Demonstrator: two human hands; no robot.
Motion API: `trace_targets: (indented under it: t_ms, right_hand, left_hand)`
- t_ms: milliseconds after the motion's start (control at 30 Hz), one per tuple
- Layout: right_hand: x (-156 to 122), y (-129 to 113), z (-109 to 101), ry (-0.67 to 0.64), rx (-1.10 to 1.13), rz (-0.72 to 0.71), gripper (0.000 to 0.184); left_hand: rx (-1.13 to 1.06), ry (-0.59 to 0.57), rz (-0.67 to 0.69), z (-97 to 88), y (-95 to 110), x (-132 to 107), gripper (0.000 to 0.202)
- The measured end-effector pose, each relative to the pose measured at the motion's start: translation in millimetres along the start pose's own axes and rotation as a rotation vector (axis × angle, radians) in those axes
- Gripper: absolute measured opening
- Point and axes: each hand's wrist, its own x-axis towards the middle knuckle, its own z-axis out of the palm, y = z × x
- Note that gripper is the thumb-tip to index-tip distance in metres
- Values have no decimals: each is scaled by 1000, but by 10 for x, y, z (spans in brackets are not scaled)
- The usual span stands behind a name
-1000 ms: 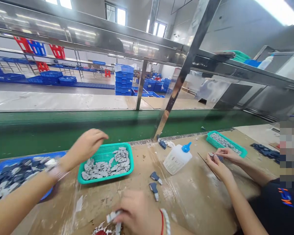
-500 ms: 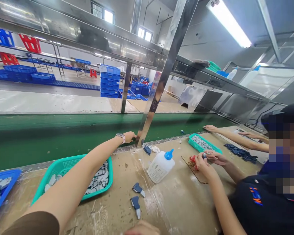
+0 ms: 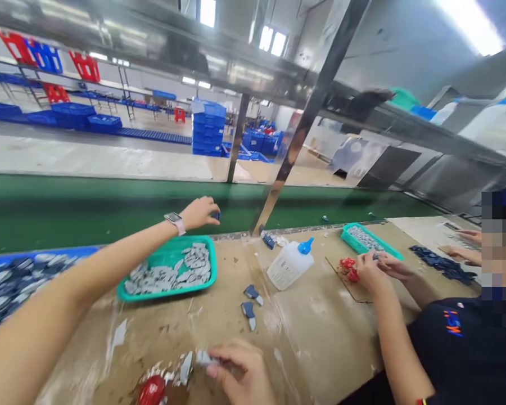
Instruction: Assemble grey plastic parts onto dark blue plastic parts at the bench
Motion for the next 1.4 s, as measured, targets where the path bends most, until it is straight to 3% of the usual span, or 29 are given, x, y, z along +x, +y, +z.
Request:
trace_targets:
  t_ms: [33, 133, 267, 400, 533, 667, 800, 900, 1033, 1233, 1300, 1400]
  right_hand:
    - [-135, -201, 26, -111, 217, -86, 23]
    - [-407, -487, 57, -348, 660, -46, 22]
    - [-558, -546, 104, -374, 799, -22, 20]
    - [-696, -691, 147, -355, 757, -107, 17]
    - [-787, -828, 161, -340, 679, -117, 21]
    - [-696, -778, 106, -362, 882, 61, 17]
    - [-465, -661, -13, -435, 1240, 405, 14]
    - [-308, -651, -128, -464, 1424, 498, 13]
    - [-181, -729, -283, -303, 1375, 365, 13]
    - [-148, -799, -356, -159, 1187, 96, 33]
    - [-175, -795, -367, -207, 1125, 39, 37]
    - [-202, -768, -418, -461, 1077, -83, 47]
  left_hand:
    - [-42, 53, -22, -132, 0, -278, 37]
    - [-195, 157, -122, -453, 143, -1225, 41]
    - [-624, 342, -420, -621, 625, -2480, 39]
    - [-770, 427, -743, -434, 1088, -3414, 29]
    - [-878, 529, -917, -89, 1387, -3914, 27]
    - [-963, 527, -970, 153, 1620, -3991, 29]
    - [-1078, 312, -896, 230, 1800, -3697, 32]
    - [-1198, 155, -776, 221, 1903, -3384, 33]
    - [-1260, 91, -639, 197, 1991, -3109, 34]
    - [-1215, 177, -568, 149, 2059, -2948, 25]
    - [-1132, 212, -604, 164, 2100, -2898, 25]
    - [-1106, 240, -670, 233, 2126, -2937, 31]
